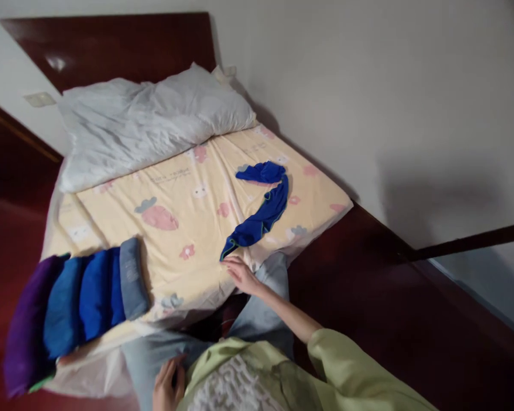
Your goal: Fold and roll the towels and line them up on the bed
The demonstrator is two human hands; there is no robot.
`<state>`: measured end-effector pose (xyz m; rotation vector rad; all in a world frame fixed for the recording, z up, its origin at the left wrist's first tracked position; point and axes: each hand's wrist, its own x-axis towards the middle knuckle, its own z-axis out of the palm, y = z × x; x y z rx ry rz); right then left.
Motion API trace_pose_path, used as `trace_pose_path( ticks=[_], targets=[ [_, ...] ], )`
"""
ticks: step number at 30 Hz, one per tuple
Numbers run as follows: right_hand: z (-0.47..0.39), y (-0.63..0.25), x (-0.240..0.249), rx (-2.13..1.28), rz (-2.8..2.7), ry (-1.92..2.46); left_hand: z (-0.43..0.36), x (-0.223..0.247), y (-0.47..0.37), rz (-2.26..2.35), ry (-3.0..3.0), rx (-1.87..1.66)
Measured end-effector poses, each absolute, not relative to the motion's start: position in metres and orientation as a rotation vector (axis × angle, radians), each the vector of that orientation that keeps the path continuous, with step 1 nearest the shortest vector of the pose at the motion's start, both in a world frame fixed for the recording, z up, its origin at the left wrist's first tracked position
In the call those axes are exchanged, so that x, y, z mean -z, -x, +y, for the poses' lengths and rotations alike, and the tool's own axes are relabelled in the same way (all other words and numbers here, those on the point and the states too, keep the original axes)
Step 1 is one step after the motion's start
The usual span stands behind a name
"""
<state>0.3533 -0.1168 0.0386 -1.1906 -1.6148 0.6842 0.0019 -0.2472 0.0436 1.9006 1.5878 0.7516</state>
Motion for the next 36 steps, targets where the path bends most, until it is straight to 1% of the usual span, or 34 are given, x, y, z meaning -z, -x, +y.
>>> trace_pose_path(
  ticks=[4,6,8,14,18,21,24,26,32,36],
  targets=[
    [-0.189,-0.239,-0.036,-0.949,-1.714,1.051,-0.246,-0.045,-0.008,1.652,-1.579,-0.731],
    [-0.218,-0.206,-0.032,-1.054,-1.752,1.013,-0.242,-0.045,-0.015,1.66,-1.375,-0.831],
    [-0.234,-0.193,-0.028,-1.104,-1.807,0.993,-0.237,-0.041,-0.022,1.597,-1.255,-0.909],
    [-0.233,-0.216,-0.028,-1.041,-1.939,1.028,-0.227,-0.031,-0.026,1.363,-1.111,-0.903],
    [-0.249,-0.215,-0.03,-0.973,-1.975,1.005,-0.229,-0.045,-0.025,1.255,-1.312,-0.834],
    [-0.262,-0.209,-0.029,-0.944,-2.002,1.033,-0.233,-0.05,-0.025,1.285,-1.5,-0.857],
    [-0.265,-0.206,-0.027,-0.936,-2.0,1.038,-0.236,-0.046,-0.025,1.387,-1.472,-0.875],
    [-0.261,-0.207,-0.023,-0.908,-1.924,1.106,-0.238,-0.041,-0.024,1.434,-1.389,-0.89],
    [-0.236,-0.216,-0.004,-0.684,-1.579,1.555,-0.24,-0.037,-0.018,1.422,-1.125,-1.019],
    [-0.22,-0.234,-0.002,-0.607,-1.491,1.608,-0.242,-0.033,-0.013,1.456,-1.053,-1.068]
  ],
)
